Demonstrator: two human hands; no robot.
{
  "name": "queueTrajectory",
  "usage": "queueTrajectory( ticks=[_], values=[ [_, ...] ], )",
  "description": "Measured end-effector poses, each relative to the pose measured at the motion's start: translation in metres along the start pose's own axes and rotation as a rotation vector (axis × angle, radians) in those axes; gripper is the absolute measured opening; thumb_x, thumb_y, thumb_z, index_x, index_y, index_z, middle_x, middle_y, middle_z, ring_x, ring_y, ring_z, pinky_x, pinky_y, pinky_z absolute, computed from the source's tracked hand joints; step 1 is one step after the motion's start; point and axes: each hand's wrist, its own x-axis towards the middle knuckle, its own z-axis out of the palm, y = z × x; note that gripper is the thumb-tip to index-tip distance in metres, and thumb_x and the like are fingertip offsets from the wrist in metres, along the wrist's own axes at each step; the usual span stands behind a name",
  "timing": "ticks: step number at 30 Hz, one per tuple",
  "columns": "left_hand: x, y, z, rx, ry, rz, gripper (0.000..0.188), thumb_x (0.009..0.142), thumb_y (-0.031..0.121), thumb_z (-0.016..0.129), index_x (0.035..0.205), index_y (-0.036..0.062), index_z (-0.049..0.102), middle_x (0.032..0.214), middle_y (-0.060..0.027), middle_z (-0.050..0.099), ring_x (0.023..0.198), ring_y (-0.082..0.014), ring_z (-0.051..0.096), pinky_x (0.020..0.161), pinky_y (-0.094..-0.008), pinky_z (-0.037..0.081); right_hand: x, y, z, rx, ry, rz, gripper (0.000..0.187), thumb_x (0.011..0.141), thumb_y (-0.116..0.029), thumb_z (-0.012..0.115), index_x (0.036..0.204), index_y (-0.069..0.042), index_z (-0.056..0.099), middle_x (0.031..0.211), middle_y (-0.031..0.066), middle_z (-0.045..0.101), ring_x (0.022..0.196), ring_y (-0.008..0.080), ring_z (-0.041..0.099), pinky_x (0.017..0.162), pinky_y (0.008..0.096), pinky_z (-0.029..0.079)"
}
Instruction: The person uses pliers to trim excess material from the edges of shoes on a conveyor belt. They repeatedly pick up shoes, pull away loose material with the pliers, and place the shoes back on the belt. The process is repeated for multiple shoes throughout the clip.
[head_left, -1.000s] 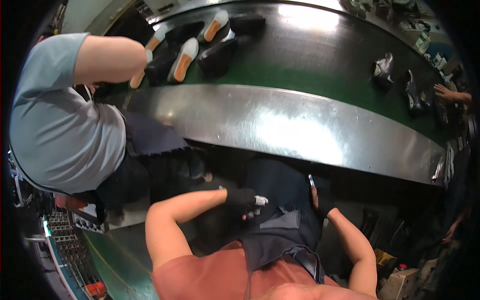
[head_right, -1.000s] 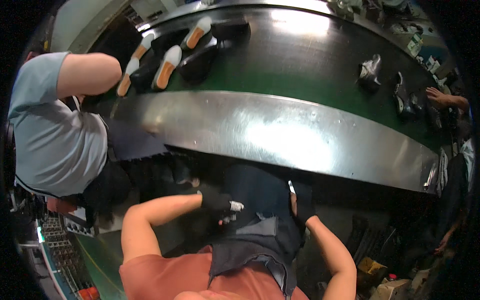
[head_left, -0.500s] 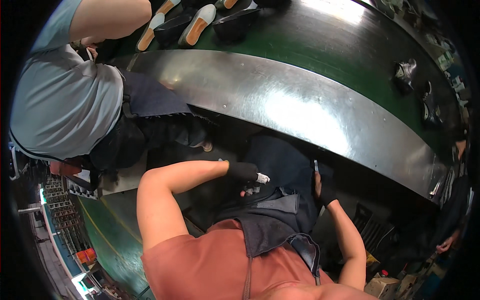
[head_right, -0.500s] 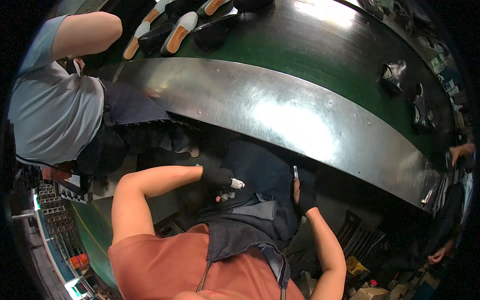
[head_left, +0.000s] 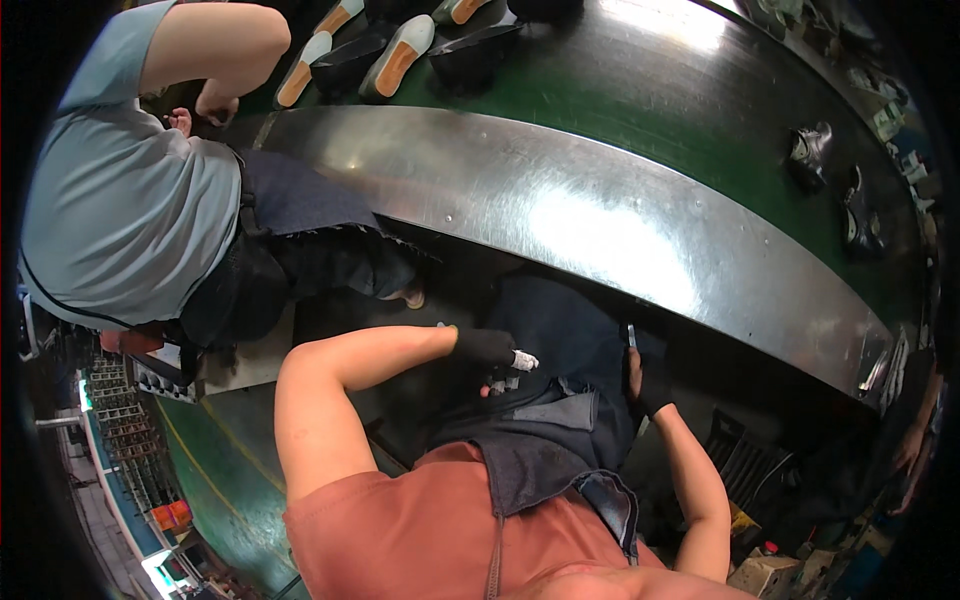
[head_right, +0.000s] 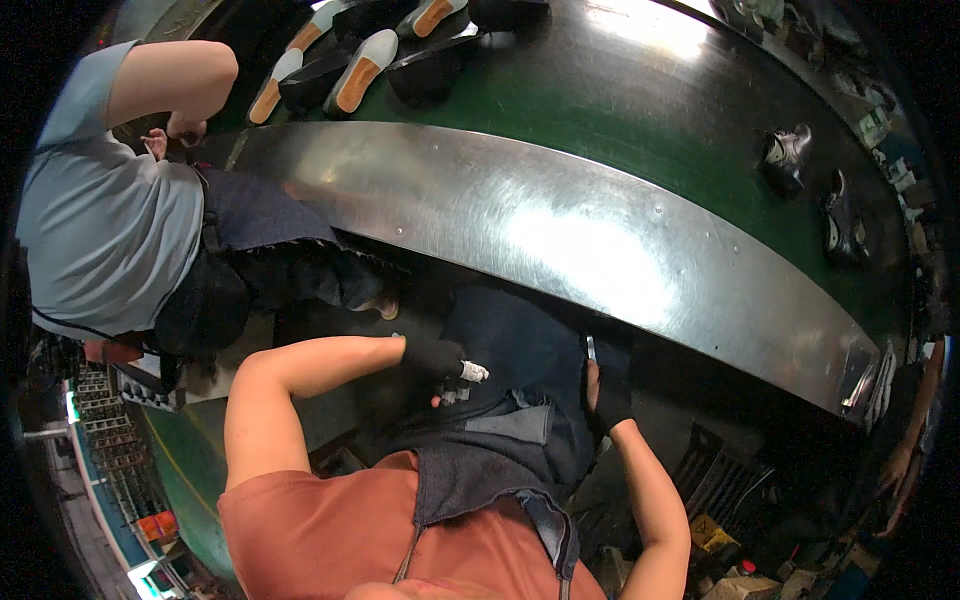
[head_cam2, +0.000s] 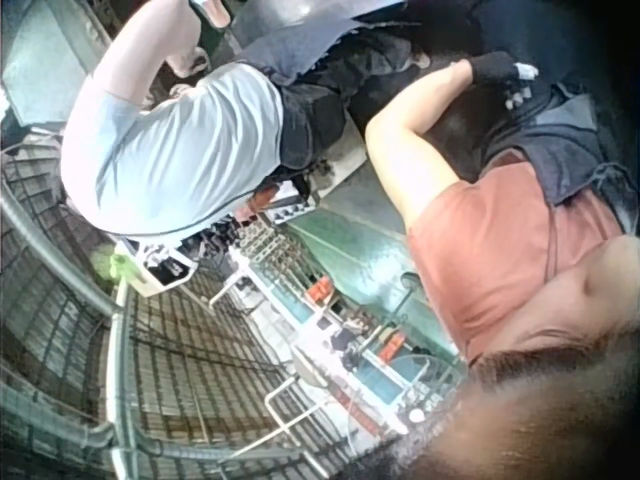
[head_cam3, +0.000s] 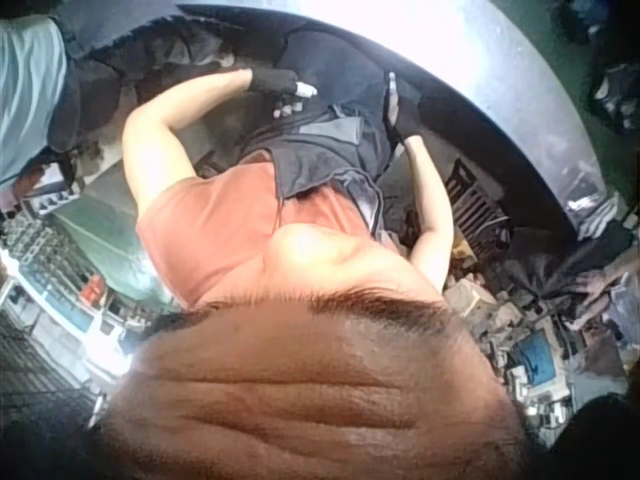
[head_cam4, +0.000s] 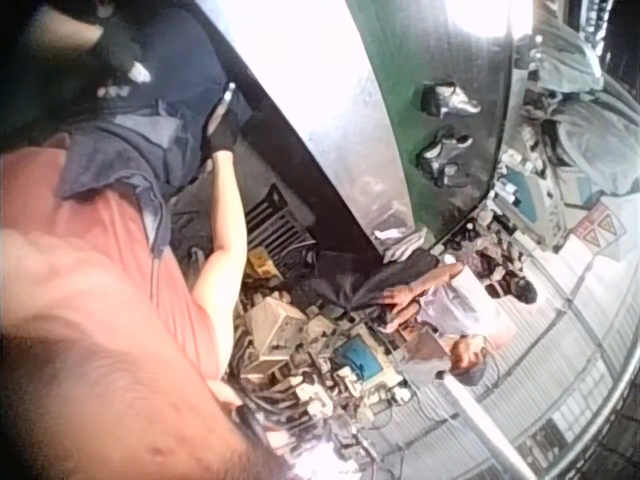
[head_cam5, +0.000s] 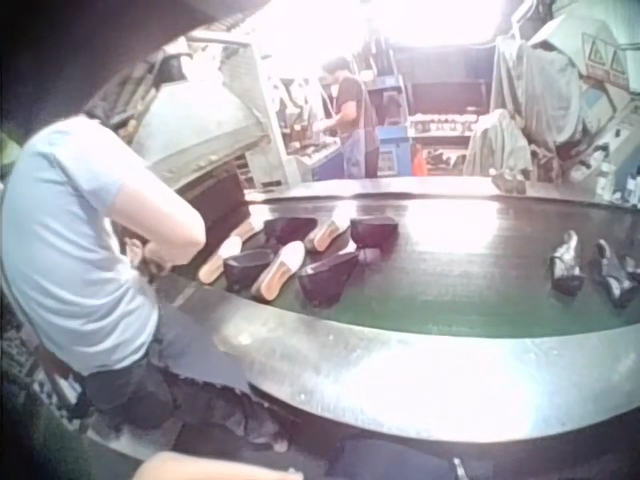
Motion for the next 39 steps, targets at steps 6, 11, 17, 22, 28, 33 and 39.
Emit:
queueTrajectory(
  ticks=[6,11,17,22,28,33,39],
  values=[
    [-0.001,0.001,0.001,0.041,0.004,0.022,0.063,0.092,0.053,0.052,0.087,-0.0092,0.063,0.071,-0.0171,0.064,0.052,-0.0232,0.064,0.053,-0.0339,0.053,0.007,0.017,0.007,-0.062,-0.012,-0.073,0.050,0.100,-0.038,0.026,0.113,0.000,0.057,0.092,0.0299,0.062,0.082,0.0453,0.061,0.072,0.0496,0.047],
    [-0.005,0.002,0.003,0.019,0.003,0.013,0.064,0.092,0.052,0.051,0.089,-0.0102,0.063,0.072,-0.0176,0.064,0.053,-0.0236,0.064,0.054,-0.0340,0.054,-0.001,-0.002,-0.001,-0.033,0.039,-0.042,0.052,0.100,-0.036,0.028,0.102,0.005,0.061,0.094,0.0311,0.061,0.089,0.0453,0.061,0.078,0.0483,0.046],
    [0.001,-0.003,0.000,-0.001,-0.004,0.011,0.063,0.093,0.052,0.051,0.088,-0.0101,0.063,0.071,-0.0171,0.064,0.053,-0.0239,0.064,0.054,-0.0339,0.053,-0.005,-0.016,-0.008,-0.018,0.018,0.036,0.051,0.100,-0.033,0.031,0.098,0.006,0.063,0.094,0.0309,0.062,0.093,0.0444,0.061,0.081,0.0472,0.046],
    [0.000,-0.004,0.000,0.021,-0.005,0.023,0.063,0.092,0.053,0.051,0.088,-0.0095,0.063,0.070,-0.0171,0.064,0.052,-0.0240,0.065,0.054,-0.0335,0.054,-0.004,-0.015,-0.009,0.006,-0.027,0.074,0.048,0.099,-0.033,0.032,0.103,0.005,0.062,0.100,0.0316,0.061,0.098,0.0442,0.060,0.083,0.0455,0.046],
    [-0.002,-0.003,0.000,0.044,0.009,0.041,0.064,0.092,0.054,0.051,0.089,-0.0089,0.065,0.072,-0.0181,0.065,0.054,-0.0235,0.066,0.055,-0.0334,0.055,0.000,-0.010,-0.005,0.040,-0.055,0.096,0.047,0.099,-0.032,0.031,0.110,0.005,0.059,0.110,0.0321,0.058,0.105,0.0443,0.057,0.088,0.0442,0.045],
    [-0.002,-0.001,0.001,0.055,0.013,0.032,0.065,0.092,0.054,0.050,0.090,-0.0088,0.065,0.073,-0.0184,0.066,0.054,-0.0231,0.066,0.056,-0.0339,0.055,0.003,0.000,0.000,0.057,-0.056,0.097,0.049,0.100,-0.033,0.030,0.111,0.004,0.059,0.111,0.0322,0.058,0.108,0.0440,0.056,0.090,0.0439,0.044],
    [0.004,-0.009,-0.001,0.052,0.009,0.038,0.066,0.092,0.055,0.049,0.091,-0.0088,0.065,0.073,-0.0181,0.065,0.054,-0.0230,0.065,0.056,-0.0338,0.055,0.001,-0.010,-0.005,0.030,-0.101,0.126,0.053,0.100,-0.036,0.028,0.112,0.004,0.060,0.111,0.0328,0.057,0.108,0.0449,0.055,0.091,0.0441,0.044]
  ],
)
